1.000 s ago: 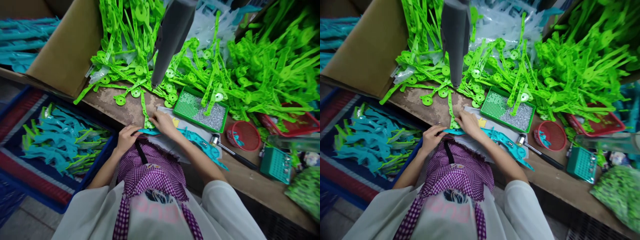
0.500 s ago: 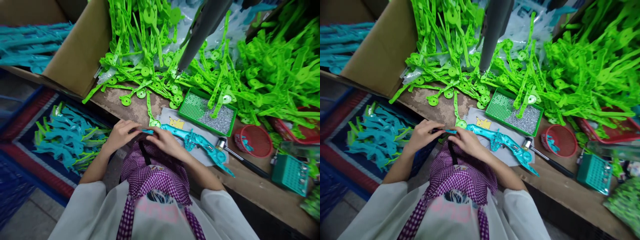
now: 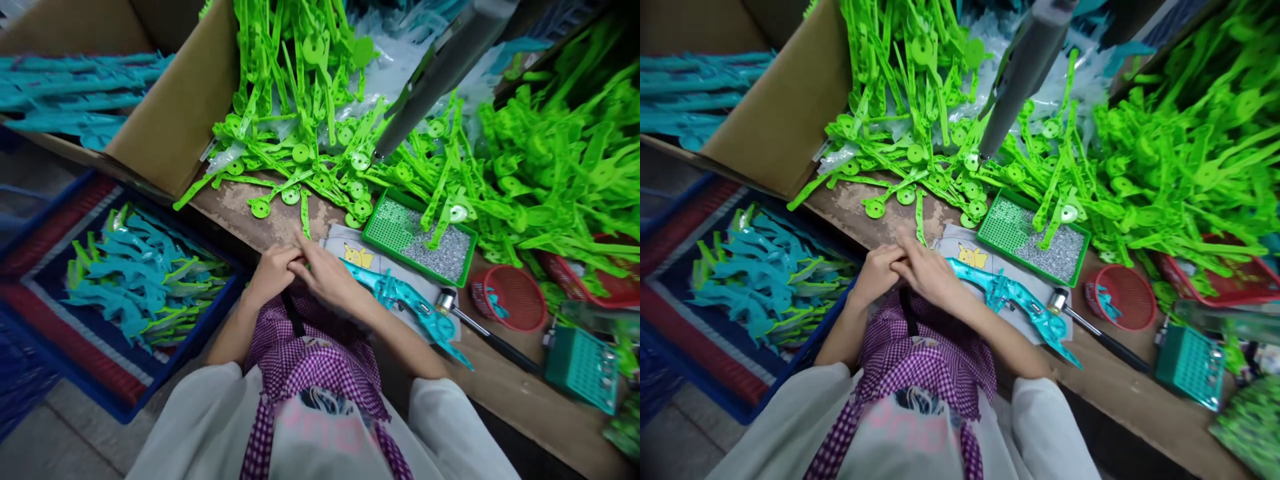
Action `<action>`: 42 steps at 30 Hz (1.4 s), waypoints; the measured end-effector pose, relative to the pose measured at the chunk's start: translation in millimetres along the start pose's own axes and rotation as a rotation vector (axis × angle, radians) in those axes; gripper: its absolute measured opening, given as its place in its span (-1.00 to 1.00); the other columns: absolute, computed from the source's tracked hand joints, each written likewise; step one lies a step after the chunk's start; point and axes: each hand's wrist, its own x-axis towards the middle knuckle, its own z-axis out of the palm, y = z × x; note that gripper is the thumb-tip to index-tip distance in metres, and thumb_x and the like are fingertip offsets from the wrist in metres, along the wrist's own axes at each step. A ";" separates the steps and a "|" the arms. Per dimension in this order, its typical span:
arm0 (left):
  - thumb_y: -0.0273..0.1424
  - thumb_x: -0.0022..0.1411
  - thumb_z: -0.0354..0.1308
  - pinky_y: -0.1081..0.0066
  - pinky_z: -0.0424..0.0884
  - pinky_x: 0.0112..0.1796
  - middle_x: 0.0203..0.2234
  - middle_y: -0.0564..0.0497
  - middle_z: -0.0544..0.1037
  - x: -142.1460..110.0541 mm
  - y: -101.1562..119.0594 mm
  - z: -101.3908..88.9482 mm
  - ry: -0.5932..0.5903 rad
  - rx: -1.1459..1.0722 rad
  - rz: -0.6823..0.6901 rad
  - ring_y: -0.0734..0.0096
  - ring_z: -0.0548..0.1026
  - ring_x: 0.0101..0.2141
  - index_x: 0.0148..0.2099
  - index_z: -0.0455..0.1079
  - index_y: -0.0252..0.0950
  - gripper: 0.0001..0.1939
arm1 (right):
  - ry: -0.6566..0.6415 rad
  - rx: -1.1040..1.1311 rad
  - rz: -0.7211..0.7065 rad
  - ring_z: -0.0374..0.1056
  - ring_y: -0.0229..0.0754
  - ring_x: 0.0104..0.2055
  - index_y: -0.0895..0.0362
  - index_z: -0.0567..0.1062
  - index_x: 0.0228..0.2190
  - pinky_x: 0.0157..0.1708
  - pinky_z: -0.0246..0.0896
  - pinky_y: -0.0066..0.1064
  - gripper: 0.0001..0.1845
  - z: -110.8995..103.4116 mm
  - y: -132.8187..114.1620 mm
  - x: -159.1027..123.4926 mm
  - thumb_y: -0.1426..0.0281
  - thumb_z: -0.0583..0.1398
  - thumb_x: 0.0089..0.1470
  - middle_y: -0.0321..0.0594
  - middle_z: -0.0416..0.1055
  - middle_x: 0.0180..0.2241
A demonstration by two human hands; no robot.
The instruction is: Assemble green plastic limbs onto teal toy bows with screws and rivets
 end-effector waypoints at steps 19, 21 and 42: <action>-0.31 0.38 0.21 -0.04 0.36 0.17 0.18 -0.19 0.52 38.3 -65.7 22.3 -0.118 0.171 0.184 0.08 0.41 0.23 0.13 0.51 -0.23 -0.69 | 0.298 0.457 0.423 0.20 -0.30 -0.48 0.14 0.47 -0.47 -0.43 0.11 -0.45 -0.73 -0.6 105.8 110.8 0.16 0.24 -0.09 -0.35 0.35 -0.54; -0.30 0.40 0.18 -0.03 0.35 0.19 0.17 -0.21 0.52 37.2 -65.9 24.3 -0.137 0.206 0.198 0.08 0.39 0.26 0.15 0.49 -0.26 -0.67 | 0.305 0.444 0.452 0.21 -0.30 -0.49 0.14 0.47 -0.46 -0.44 0.12 -0.45 -0.74 0.5 107.2 116.6 0.19 0.24 -0.07 -0.36 0.36 -0.55; -0.28 0.44 0.10 0.02 0.28 0.22 0.14 -0.16 0.55 37.8 -63.7 26.8 -0.169 0.230 0.164 0.11 0.45 0.20 0.13 0.51 -0.26 -0.68 | -0.289 -0.122 0.390 0.39 -0.11 -0.46 0.13 0.46 -0.69 -0.36 0.25 -0.32 -0.78 -27.9 105.2 178.4 0.49 0.30 -0.10 -0.24 0.24 -0.76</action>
